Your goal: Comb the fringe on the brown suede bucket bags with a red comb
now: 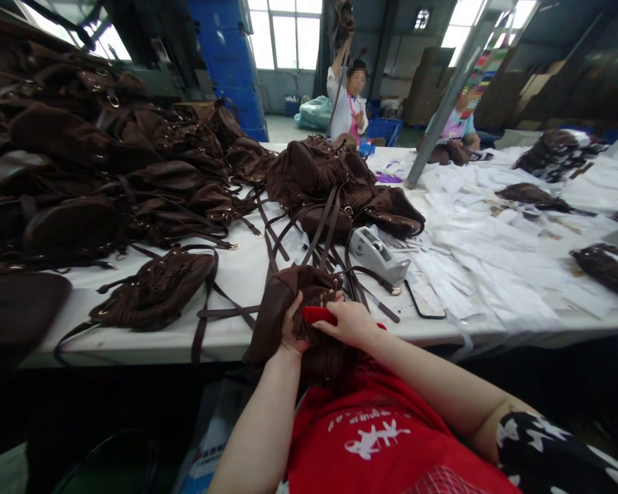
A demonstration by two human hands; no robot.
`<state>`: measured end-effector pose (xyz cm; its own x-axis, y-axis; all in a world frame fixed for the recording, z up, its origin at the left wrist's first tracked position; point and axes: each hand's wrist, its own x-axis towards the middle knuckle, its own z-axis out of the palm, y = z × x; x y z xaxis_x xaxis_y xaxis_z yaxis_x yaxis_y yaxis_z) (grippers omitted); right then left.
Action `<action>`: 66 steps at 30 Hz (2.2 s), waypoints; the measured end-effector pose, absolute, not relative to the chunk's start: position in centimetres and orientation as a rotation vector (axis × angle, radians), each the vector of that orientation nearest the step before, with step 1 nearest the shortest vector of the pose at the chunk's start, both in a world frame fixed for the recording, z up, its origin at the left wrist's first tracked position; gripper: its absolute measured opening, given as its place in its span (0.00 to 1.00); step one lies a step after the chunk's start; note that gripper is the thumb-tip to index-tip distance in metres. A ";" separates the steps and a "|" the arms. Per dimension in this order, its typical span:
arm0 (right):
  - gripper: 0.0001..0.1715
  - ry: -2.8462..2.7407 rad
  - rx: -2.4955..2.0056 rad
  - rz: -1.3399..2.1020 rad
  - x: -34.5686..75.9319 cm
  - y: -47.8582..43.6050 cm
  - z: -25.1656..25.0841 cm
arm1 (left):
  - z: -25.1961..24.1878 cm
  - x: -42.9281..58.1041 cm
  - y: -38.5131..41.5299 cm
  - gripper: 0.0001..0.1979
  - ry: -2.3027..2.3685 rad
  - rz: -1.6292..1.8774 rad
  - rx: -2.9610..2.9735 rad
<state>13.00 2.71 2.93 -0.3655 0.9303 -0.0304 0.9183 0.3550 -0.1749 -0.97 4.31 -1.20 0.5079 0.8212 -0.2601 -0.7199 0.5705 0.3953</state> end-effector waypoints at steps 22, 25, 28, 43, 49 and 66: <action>0.25 -2.259 -1.611 0.930 15.7 -2.1 2.2 | -2.7 1.7 6.7 0.19 1.140 1.053 0.356; 0.25 -2.385 -1.654 0.494 16.9 -2.6 3.2 | -2.3 1.5 6.4 0.16 1.091 1.082 0.352; 0.26 -2.354 -1.603 0.133 17.9 -2.1 4.3 | -2.1 0.7 6.3 0.12 0.908 1.036 0.321; 0.31 -2.673 -1.502 0.243 12.1 3.6 2.3 | -1.8 -0.2 5.1 0.13 0.498 1.006 0.066; 0.37 -2.706 -1.397 0.420 12.5 2.0 1.4 | -1.4 0.0 5.7 0.09 0.427 1.061 -0.022; 0.26 -2.169 -1.394 1.019 14.2 -0.6 1.3 | -2.6 4.0 6.0 0.25 1.345 1.101 0.435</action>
